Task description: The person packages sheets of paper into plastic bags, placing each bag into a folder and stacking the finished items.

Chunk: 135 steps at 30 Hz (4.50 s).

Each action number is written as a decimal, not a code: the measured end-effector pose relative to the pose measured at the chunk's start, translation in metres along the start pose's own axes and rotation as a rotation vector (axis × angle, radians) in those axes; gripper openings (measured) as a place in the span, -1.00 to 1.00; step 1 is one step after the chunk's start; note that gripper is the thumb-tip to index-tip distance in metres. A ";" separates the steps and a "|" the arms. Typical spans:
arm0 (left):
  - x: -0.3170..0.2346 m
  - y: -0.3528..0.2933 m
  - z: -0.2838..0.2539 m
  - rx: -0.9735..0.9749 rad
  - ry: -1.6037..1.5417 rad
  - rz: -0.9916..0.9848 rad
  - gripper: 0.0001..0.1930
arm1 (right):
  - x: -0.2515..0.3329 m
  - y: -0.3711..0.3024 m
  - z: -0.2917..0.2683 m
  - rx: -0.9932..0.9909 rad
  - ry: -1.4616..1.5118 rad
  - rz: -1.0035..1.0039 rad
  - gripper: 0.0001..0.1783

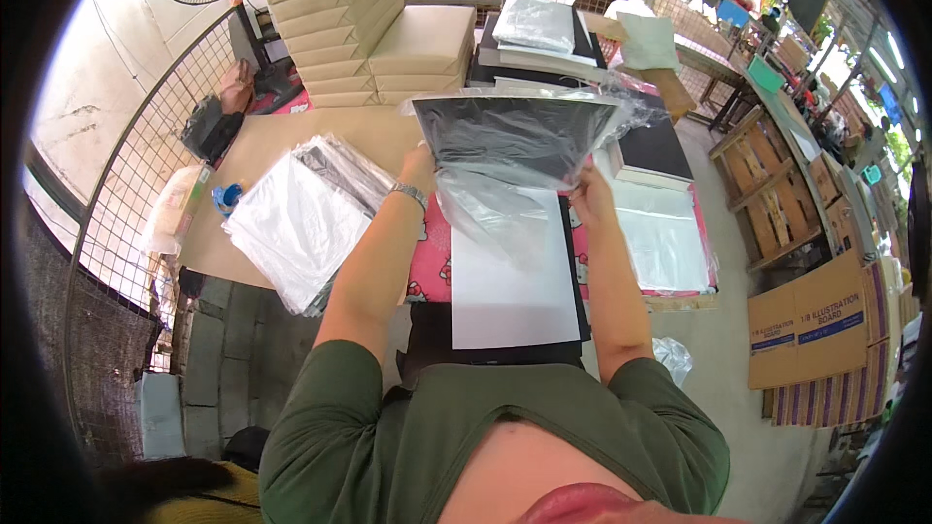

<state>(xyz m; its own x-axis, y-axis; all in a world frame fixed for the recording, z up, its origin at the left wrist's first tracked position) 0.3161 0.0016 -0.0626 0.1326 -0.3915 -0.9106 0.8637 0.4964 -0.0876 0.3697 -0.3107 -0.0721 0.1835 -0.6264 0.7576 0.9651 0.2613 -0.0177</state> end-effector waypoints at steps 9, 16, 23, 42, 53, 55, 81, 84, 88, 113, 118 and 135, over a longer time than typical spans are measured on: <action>-0.061 -0.164 -0.031 0.267 -0.156 -0.441 -0.74 | 0.077 -0.157 0.054 -0.193 -0.171 0.186 -0.75; -0.034 -0.227 -0.067 0.230 -0.345 -0.743 -0.85 | 0.043 -0.234 0.028 -0.104 0.061 0.371 -0.74; -0.021 -0.228 -0.088 0.227 0.012 -0.606 -0.73 | -0.002 -0.240 -0.023 -0.204 0.063 0.585 -0.69; 0.053 -0.216 -0.145 0.418 1.014 0.289 -0.61 | 0.012 -0.228 -0.043 0.275 -1.299 0.051 -0.48; 0.016 -0.192 -0.080 0.494 0.580 0.018 -0.65 | -0.020 -0.199 0.006 -0.058 -0.865 -0.137 -0.78; 0.016 -0.185 -0.072 0.388 0.746 -0.169 -0.74 | -0.038 -0.183 -0.014 -0.131 -0.895 -0.081 -0.71; -0.030 -0.233 -0.280 -0.865 1.133 0.311 -0.39 | -0.250 -0.036 0.153 0.582 -0.921 0.402 -0.48; -0.053 -0.246 -0.201 -0.303 0.864 0.319 -0.52 | -0.197 -0.108 0.188 0.719 -0.855 0.341 -0.48; -0.063 -0.230 -0.105 0.286 0.029 0.139 -0.53 | -0.149 -0.159 0.212 0.922 -0.585 0.221 -0.52; -0.067 -0.219 -0.073 0.379 -0.309 -0.492 -0.62 | -0.007 -0.153 0.103 0.913 -0.367 0.267 -0.83; -0.042 -0.207 -0.062 0.669 -0.282 -0.258 -0.63 | 0.013 -0.137 0.037 0.400 -0.339 0.701 -0.81; 0.023 -0.107 -0.045 0.476 -0.194 -0.535 -0.66 | 0.017 -0.048 -0.004 0.583 -0.277 0.317 -0.68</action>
<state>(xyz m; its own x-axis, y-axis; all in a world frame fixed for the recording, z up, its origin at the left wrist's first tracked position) 0.2044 -0.0255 -0.0927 -0.3201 -0.6375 -0.7008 0.9458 -0.1728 -0.2748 0.3272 -0.3368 -0.0605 0.3098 -0.2661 0.9128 0.6021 0.7979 0.0283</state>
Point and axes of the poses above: each hand's wrist, its own y-axis towards the middle knuckle, its own z-axis out of the palm, x = y × z, the point moved 3 cm from there along y, towards the middle knuckle, and after that the axes turned 6 degrees about z, right-handed, at the moved point
